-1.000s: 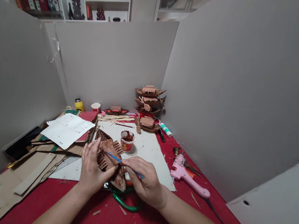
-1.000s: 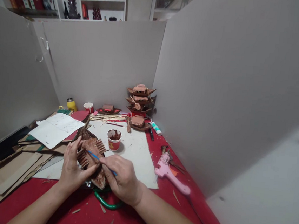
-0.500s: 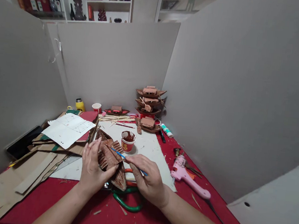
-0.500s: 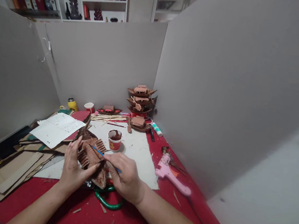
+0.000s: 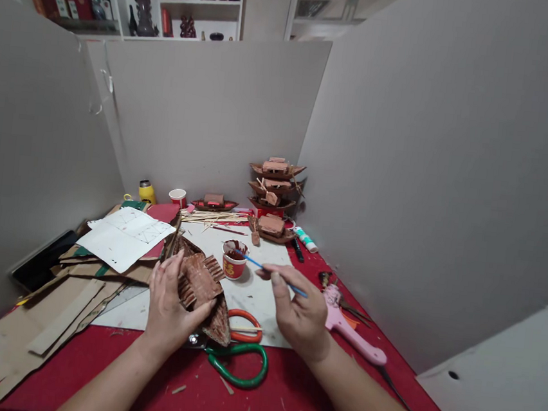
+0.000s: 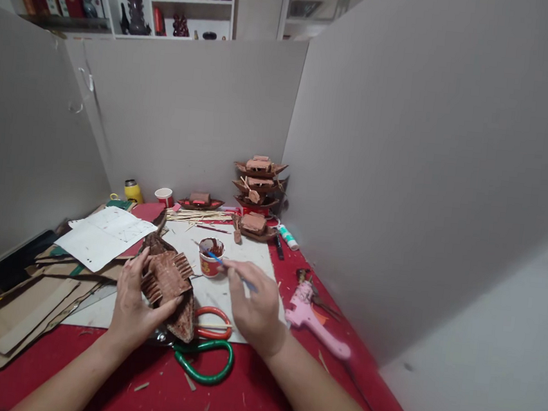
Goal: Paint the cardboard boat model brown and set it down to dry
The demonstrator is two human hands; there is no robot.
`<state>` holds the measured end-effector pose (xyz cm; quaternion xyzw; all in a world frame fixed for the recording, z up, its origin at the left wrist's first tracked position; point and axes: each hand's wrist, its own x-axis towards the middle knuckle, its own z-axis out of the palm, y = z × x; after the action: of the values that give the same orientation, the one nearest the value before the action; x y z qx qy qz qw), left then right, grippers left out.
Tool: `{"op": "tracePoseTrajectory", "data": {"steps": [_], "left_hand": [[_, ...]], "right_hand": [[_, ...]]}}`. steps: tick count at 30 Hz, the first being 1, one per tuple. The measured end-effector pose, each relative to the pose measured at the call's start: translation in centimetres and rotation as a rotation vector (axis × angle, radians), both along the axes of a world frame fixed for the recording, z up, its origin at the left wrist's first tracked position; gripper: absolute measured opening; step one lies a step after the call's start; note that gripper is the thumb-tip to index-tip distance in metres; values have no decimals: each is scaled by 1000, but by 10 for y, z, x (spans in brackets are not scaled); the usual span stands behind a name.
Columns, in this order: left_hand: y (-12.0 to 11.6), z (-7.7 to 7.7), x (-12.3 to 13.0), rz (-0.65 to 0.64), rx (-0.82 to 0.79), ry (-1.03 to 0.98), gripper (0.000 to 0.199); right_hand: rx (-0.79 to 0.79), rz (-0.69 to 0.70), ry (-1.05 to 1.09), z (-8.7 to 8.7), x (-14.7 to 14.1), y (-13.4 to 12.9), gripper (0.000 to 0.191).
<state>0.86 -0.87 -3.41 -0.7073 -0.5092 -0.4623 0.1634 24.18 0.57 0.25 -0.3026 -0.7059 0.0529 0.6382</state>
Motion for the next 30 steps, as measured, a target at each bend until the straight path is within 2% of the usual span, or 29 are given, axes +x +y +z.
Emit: {"op": "tracePoseTrajectory", "data": {"steps": [2,6,9,18,24,30], "left_hand": [[0,0,0,-1,-5,0,101],[1,-1,-1,0,3,5,99],[3,-2,-2,7,14,12,98],[8,-5,-9,34,54,18,98],[8,-5,-11,41,51,4,100],[8,-3,-11,30,42,-13,100]], "right_hand": [[-65,-131,15,0,6,10,15],[-223,-228,-71,-3,13,33,27],[-333,-229,-198,-2,12,48,32],[-462,-169,-461,9,-9,76,23],[-486,-150,-488,11,-18,84,27],[-456,-179,-423,11,-8,90,36]]}}
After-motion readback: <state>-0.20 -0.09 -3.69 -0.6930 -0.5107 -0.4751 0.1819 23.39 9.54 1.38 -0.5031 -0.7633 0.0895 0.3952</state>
